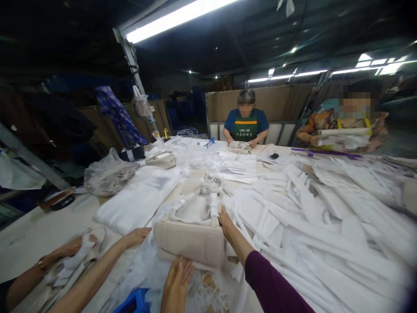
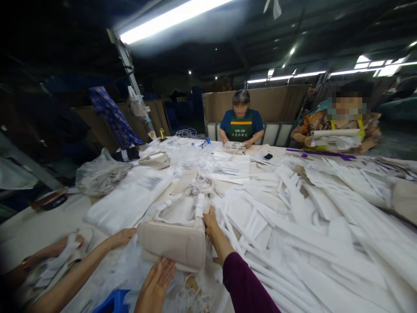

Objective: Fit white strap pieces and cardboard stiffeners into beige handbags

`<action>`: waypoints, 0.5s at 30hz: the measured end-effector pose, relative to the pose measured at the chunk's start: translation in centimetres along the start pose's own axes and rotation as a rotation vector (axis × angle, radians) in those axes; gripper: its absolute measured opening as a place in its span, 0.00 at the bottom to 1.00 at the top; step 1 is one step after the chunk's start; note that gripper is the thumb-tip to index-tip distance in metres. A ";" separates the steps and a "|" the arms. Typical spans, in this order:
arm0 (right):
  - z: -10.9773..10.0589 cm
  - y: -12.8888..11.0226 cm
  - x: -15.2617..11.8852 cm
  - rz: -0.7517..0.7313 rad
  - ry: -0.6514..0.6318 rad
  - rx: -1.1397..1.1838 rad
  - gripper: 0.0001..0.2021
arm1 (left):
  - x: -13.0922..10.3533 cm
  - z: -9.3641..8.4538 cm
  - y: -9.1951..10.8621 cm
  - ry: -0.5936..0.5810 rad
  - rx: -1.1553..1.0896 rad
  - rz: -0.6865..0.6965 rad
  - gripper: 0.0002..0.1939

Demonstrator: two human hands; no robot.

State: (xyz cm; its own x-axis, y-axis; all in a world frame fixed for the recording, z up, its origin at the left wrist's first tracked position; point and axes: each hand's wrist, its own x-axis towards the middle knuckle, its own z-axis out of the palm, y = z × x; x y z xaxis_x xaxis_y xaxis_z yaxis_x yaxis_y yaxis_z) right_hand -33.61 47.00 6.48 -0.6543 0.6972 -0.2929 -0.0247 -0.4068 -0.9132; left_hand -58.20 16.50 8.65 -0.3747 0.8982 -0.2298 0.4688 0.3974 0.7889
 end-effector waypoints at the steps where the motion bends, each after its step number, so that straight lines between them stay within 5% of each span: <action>1: 0.0 0.0 0.1 -0.012 0.008 -0.047 0.22 | 0.1 0.0 0.5 -0.011 -0.013 0.003 0.19; 4: 0.0 -0.2 0.1 -0.003 0.033 -0.121 0.24 | 0.5 0.5 2.5 0.031 -0.022 0.040 0.17; 9: -0.4 -1.3 -0.2 -0.018 0.095 -0.235 0.20 | 0.7 -0.6 5.7 -0.136 0.073 0.008 0.09; 12: -2.1 -2.2 -1.9 -0.032 0.140 -0.321 0.15 | 0.4 -1.1 7.1 -0.106 0.082 0.000 0.09; 15: -5.6 -1.6 -6.6 -0.080 0.186 -0.360 0.13 | 0.3 2.8 8.6 0.036 -0.103 0.027 0.16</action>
State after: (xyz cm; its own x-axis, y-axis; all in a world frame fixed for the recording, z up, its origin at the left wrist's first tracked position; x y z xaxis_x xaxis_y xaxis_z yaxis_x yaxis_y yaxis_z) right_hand -25.03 46.38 8.28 -0.5125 0.8264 -0.2333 0.2178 -0.1377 -0.9662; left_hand -52.04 20.69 13.76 -0.3926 0.9001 -0.1888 0.3946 0.3503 0.8494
